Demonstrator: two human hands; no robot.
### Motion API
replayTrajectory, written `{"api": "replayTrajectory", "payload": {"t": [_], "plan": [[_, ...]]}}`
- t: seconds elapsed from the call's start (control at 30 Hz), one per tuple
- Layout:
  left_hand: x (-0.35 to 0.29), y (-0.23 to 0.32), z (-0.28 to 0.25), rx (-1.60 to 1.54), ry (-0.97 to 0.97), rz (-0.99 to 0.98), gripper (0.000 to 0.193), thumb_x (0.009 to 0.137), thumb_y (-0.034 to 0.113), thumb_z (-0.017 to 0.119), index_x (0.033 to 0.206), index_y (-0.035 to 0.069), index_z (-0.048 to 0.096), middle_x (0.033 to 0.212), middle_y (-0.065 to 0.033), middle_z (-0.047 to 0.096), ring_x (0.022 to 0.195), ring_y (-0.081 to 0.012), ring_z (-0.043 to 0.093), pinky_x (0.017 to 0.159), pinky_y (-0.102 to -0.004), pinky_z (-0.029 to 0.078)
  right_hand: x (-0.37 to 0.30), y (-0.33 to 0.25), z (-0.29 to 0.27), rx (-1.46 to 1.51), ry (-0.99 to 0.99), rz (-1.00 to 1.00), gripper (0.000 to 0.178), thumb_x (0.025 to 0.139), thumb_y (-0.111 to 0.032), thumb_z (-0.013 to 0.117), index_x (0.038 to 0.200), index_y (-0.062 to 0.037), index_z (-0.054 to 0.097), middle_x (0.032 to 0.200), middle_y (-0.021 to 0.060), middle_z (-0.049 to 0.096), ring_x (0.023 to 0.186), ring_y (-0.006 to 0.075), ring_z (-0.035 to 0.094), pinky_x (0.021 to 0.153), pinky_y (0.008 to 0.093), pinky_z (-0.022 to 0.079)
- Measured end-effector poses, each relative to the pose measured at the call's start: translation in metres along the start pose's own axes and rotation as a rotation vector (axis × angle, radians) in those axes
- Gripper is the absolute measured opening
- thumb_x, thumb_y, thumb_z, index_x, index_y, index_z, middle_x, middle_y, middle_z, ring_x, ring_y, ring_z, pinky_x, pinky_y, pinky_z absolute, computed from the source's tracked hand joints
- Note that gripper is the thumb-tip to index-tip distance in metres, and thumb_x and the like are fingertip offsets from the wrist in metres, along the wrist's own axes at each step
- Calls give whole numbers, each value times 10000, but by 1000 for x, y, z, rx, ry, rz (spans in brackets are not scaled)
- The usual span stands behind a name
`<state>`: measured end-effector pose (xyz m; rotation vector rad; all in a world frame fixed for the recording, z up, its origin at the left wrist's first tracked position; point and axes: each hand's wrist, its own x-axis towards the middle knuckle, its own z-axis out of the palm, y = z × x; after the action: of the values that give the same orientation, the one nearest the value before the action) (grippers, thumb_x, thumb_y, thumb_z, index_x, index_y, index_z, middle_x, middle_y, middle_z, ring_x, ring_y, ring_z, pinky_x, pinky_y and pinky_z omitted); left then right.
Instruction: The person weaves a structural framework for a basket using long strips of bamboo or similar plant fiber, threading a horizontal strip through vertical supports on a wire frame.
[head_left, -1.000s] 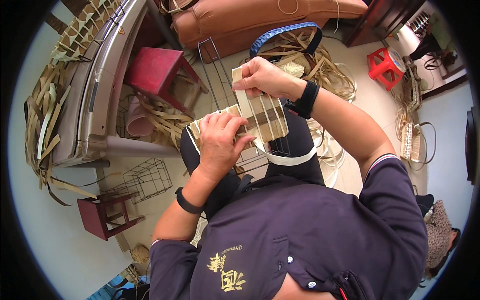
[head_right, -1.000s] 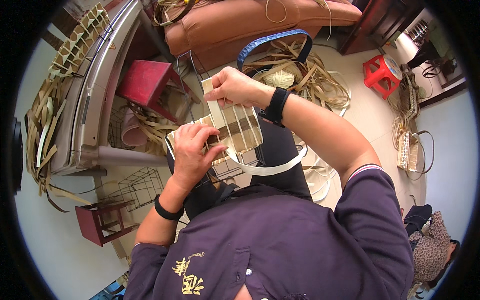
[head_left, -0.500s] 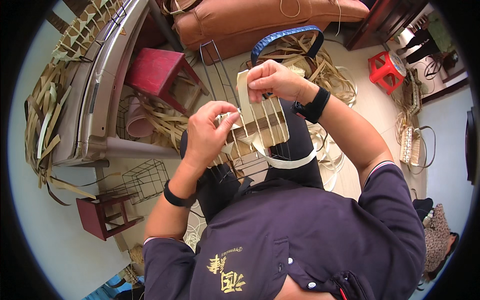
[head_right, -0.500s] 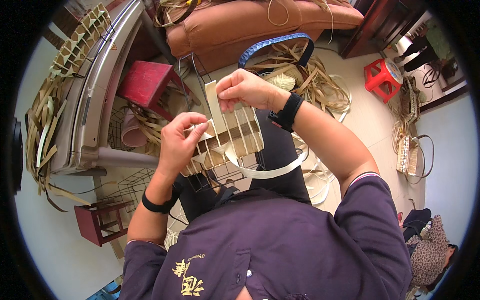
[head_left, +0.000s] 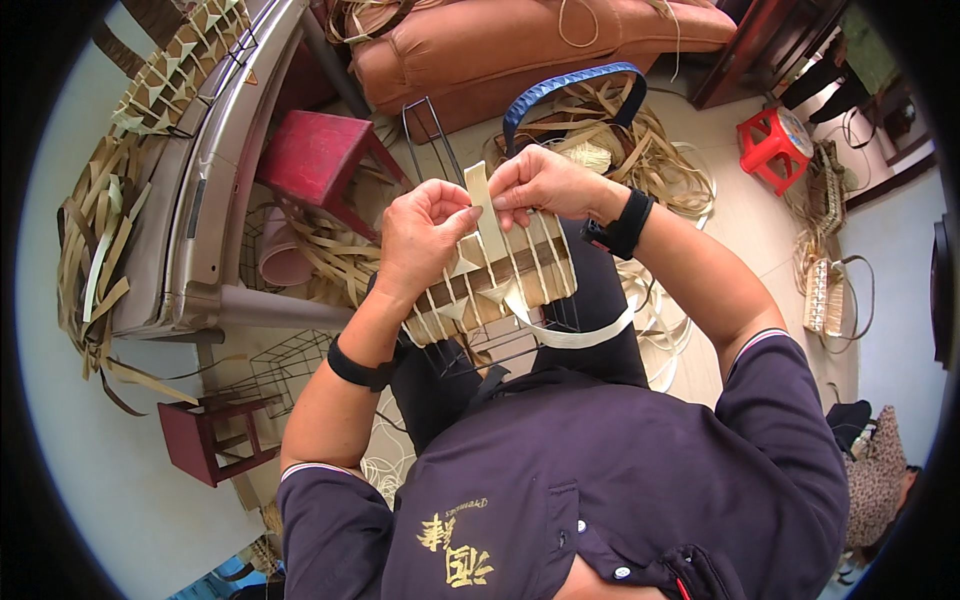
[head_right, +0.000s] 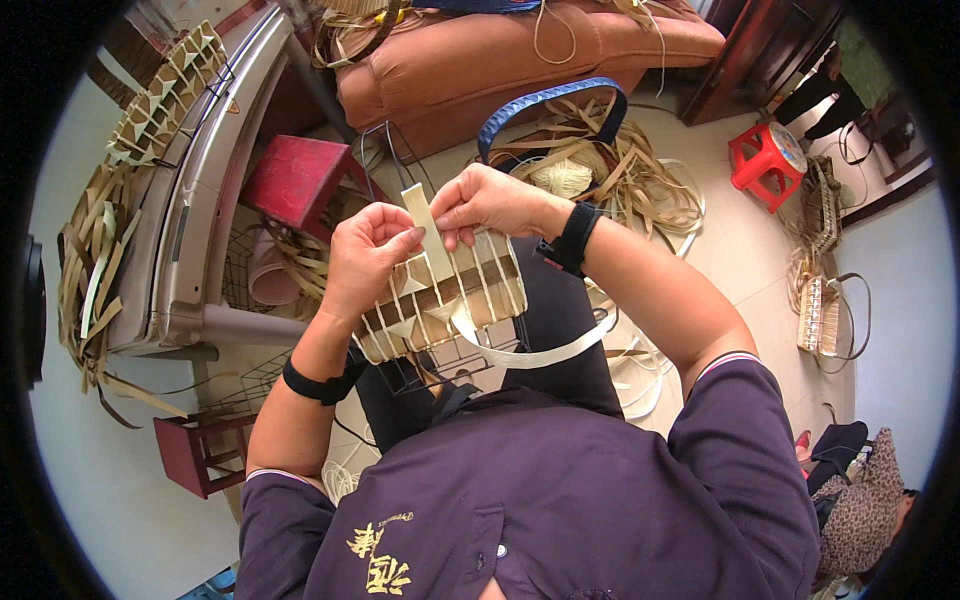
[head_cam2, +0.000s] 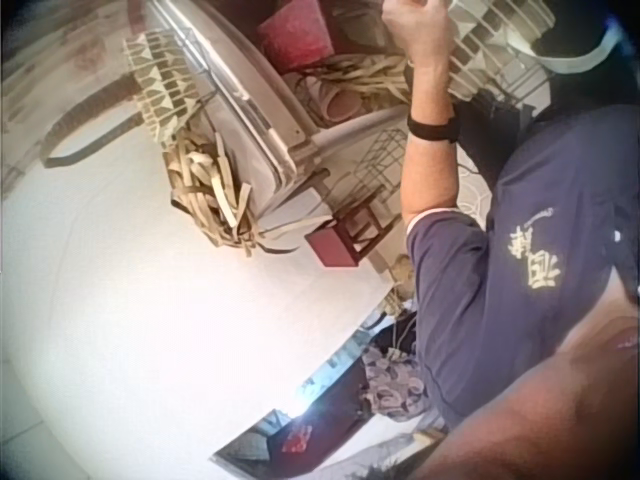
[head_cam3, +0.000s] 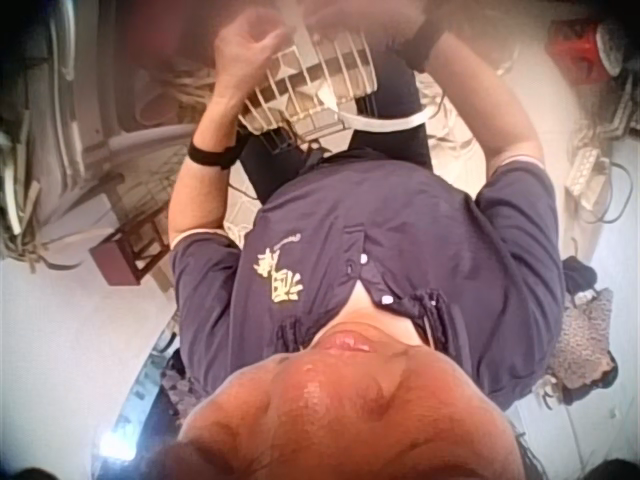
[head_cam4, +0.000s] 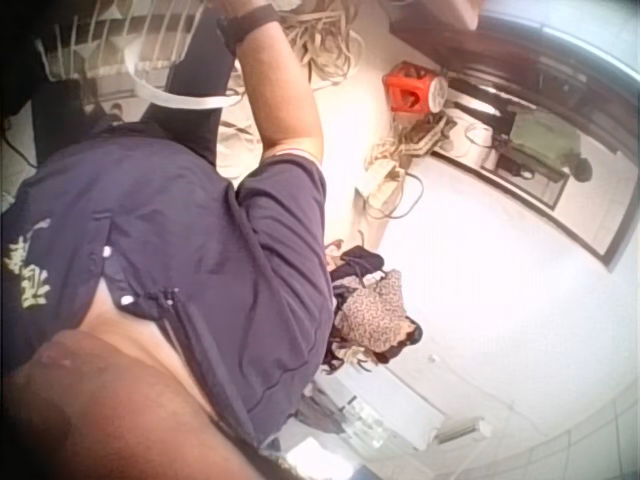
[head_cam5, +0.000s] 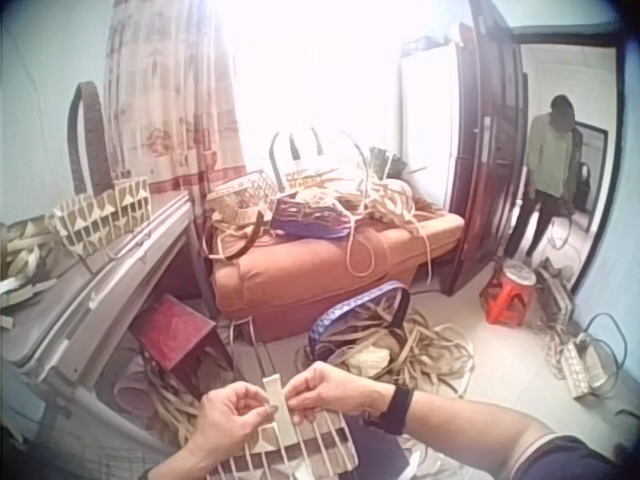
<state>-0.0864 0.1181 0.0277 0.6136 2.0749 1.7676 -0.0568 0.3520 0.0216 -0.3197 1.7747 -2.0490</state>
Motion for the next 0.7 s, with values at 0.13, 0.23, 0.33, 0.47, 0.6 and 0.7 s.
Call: {"api": "replayTrajectory", "payload": {"t": [0.13,0.23,0.33,0.47,0.6,0.7], "plan": [[-2,6,0,18,-10,-31,147,890,65,774,970,-12,677,823,-54,749,737,-82,698,679,-235,560,2,1,1,-34,-6,-9,155,957,8,641,1060,74,735,834,94,740,725,123,716,600,226,538],[-2,4,-1,-56,-39,-58,136,911,55,760,985,3,658,840,-39,732,752,-77,689,681,-217,547,3,4,-1,-25,-15,-3,150,953,14,640,1054,76,733,835,97,739,723,125,715,598,226,539],[-1,3,-4,-149,-85,-90,128,928,47,750,998,17,647,856,-26,719,767,-73,685,686,-202,540,2,3,0,-18,-24,-16,147,966,1,640,1059,76,725,841,99,737,726,136,721,608,230,555],[0,4,-5,-149,-112,-115,89,938,37,729,982,17,654,864,-31,722,776,-83,694,690,-206,546,1,6,0,60,-7,-39,157,995,-52,644,1079,57,719,832,104,741,727,143,729,609,244,586],[0,6,-4,-117,-122,-112,74,942,36,722,976,17,659,865,-33,722,780,-87,696,692,-209,550,-1,6,0,135,-12,-56,168,1013,-82,638,1094,49,705,838,97,739,728,158,741,609,262,610],[-1,8,-4,-115,-122,-122,77,942,34,720,984,12,659,863,-33,721,784,-90,698,695,-210,554,-1,3,3,131,-8,-56,160,1005,-74,646,1094,47,702,835,94,738,723,162,742,607,265,613]]}}
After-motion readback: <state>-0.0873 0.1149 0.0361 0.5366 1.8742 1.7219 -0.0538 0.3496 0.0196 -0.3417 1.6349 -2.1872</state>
